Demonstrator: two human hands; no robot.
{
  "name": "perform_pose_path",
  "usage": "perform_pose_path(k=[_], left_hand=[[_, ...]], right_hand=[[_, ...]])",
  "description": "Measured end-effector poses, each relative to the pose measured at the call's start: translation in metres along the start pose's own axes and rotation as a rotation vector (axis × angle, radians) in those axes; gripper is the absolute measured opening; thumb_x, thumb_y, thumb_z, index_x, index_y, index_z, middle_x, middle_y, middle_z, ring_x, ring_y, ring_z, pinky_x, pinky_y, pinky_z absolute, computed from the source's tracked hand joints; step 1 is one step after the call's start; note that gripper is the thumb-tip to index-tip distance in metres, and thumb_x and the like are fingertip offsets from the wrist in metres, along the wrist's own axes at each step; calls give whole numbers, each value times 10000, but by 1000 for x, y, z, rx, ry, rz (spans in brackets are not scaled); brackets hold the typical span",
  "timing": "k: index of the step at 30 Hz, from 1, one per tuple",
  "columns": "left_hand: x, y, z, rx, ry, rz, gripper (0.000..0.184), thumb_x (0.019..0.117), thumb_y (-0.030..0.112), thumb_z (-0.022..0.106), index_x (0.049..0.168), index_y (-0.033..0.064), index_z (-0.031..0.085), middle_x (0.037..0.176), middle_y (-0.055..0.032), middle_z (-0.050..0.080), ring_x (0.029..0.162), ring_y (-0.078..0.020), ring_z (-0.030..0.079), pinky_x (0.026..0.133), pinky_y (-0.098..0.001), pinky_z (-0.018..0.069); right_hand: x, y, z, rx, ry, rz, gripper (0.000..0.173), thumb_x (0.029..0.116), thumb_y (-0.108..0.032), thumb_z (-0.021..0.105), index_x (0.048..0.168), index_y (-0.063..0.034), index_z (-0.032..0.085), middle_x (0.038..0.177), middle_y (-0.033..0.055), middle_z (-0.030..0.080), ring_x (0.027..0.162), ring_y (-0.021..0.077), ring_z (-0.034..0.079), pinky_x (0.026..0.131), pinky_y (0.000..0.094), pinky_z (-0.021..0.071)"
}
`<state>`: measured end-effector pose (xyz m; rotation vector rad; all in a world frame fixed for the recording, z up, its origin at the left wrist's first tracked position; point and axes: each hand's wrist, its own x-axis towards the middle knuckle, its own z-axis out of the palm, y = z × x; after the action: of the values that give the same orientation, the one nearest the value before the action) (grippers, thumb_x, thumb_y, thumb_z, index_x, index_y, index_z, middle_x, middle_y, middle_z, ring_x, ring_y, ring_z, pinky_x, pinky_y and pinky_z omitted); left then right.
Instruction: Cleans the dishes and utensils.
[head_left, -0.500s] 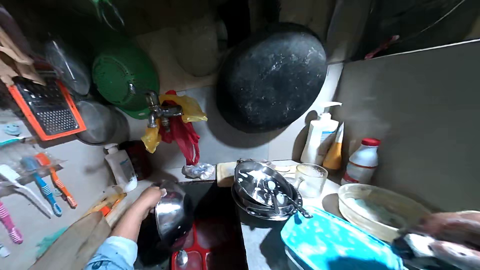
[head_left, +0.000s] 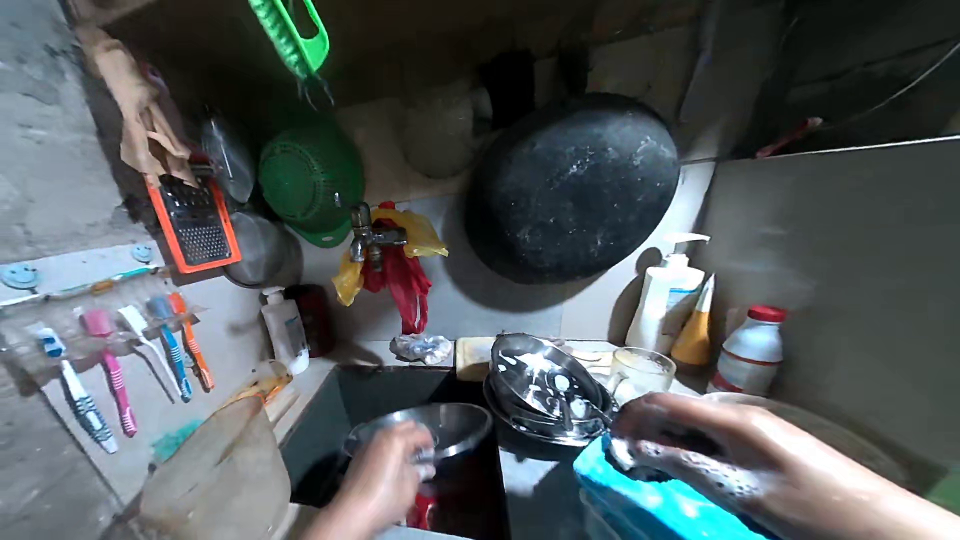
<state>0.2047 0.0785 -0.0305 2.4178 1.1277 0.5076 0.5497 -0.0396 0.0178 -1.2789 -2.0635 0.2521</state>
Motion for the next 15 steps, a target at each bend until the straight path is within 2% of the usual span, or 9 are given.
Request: perform_pose_path(k=[1, 2, 4, 5, 8, 9, 11, 13, 15], left_hand=[[-13, 5, 4, 147, -15, 84, 193, 947, 56, 637, 1108, 8, 733, 1125, -200, 689, 1041, -367, 683, 896, -575, 544], [-25, 6, 10, 257, 25, 180, 176, 907, 2, 645, 1049, 16, 747, 1043, -205, 699, 955, -391, 704, 798, -595, 565], [-41, -3, 20, 408, 172, 367, 121, 834, -31, 681, 906, 48, 738, 870, -155, 688, 792, -340, 713, 666, -516, 590], [-45, -9, 22, 454, 226, 434, 109, 819, -23, 687, 870, 65, 726, 828, -129, 674, 755, -310, 707, 648, -476, 594], [-53, -21, 22, 494, 283, 511, 103, 815, -9, 686, 855, 81, 714, 802, -112, 663, 738, -286, 697, 662, -437, 590], [-56, -23, 21, 488, 290, 513, 102, 818, -11, 684, 854, 76, 720, 800, -119, 665, 738, -290, 697, 670, -437, 590], [-61, -27, 20, 473, 310, 517, 97, 823, -7, 676, 850, 74, 721, 792, -125, 661, 743, -294, 695, 699, -433, 591], [-63, -32, 19, 413, 329, 508, 109, 842, -1, 673, 890, 71, 739, 819, -131, 674, 782, -298, 702, 761, -439, 596], [-60, -34, 17, 316, 362, 479, 134, 859, 15, 672, 944, 71, 758, 849, -131, 682, 807, -293, 702, 777, -447, 595]], right_hand=[[1, -3, 2, 3, -21, 6, 217, 985, -226, 635, 1140, -97, 715, 960, 33, 733, 785, 97, 683, 710, 316, 588], [3, -8, 4, 7, -49, 15, 220, 989, -201, 640, 1163, -84, 706, 973, 54, 733, 803, 124, 692, 732, 343, 592], [8, -20, 16, -19, -123, 9, 230, 997, -173, 645, 1195, -67, 693, 1016, 95, 742, 861, 194, 720, 790, 413, 604], [9, -27, 24, -61, -164, 0, 232, 999, -178, 653, 1200, -73, 699, 1028, 110, 746, 884, 232, 729, 807, 455, 603], [11, -45, 38, -259, -270, 37, 225, 1010, -240, 634, 1183, -127, 722, 1037, 168, 718, 927, 371, 715, 770, 590, 570], [11, -44, 36, -322, -262, 51, 216, 1008, -241, 631, 1165, -126, 725, 1031, 187, 707, 922, 403, 706, 745, 610, 564], [11, -29, 27, -431, -252, 118, 227, 1004, -259, 642, 1167, -118, 712, 1057, 206, 696, 960, 439, 693, 760, 633, 559], [12, -15, 19, -491, -333, 201, 332, 994, -313, 676, 1257, -111, 671, 1168, 237, 659, 1071, 472, 651, 854, 650, 534], [11, -21, 27, -533, -354, 152, 516, 938, -352, 751, 1373, -109, 617, 1291, 287, 612, 1208, 533, 571, 945, 695, 475]])
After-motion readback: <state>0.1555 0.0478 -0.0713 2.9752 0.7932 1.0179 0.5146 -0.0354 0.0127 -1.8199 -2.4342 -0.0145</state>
